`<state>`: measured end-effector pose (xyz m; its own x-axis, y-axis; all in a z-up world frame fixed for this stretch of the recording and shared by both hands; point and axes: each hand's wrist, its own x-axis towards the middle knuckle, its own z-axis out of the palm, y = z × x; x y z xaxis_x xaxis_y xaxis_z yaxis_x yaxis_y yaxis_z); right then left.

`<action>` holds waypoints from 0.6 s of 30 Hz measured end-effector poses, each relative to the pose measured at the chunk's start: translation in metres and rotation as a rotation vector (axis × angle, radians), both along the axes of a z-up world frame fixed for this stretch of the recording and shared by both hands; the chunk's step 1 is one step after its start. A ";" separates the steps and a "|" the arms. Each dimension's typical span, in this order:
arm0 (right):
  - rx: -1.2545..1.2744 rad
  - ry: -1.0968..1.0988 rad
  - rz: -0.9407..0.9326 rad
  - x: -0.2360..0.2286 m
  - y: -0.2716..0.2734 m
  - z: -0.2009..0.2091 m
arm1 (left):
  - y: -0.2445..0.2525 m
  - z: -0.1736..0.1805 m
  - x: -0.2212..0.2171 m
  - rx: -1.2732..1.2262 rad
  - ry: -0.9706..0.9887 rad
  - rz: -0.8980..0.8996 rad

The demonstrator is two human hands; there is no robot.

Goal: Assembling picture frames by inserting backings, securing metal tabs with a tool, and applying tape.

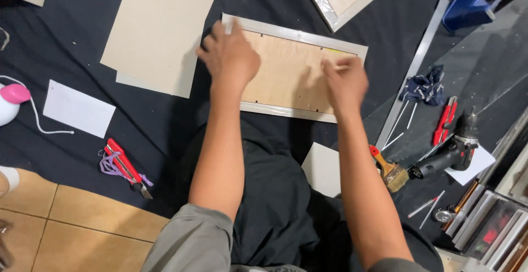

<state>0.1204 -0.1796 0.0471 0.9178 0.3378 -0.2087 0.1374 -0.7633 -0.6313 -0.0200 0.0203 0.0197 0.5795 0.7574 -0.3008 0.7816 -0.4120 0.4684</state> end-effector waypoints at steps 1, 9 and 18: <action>-0.090 -0.198 -0.011 0.006 -0.023 -0.002 | 0.003 0.001 -0.006 -0.070 0.031 0.081; -0.211 -0.014 -0.253 0.004 -0.085 -0.031 | 0.011 -0.018 -0.014 -0.364 0.068 0.240; 0.062 0.031 -0.426 0.001 -0.097 -0.047 | 0.017 0.009 -0.015 -0.405 0.077 0.302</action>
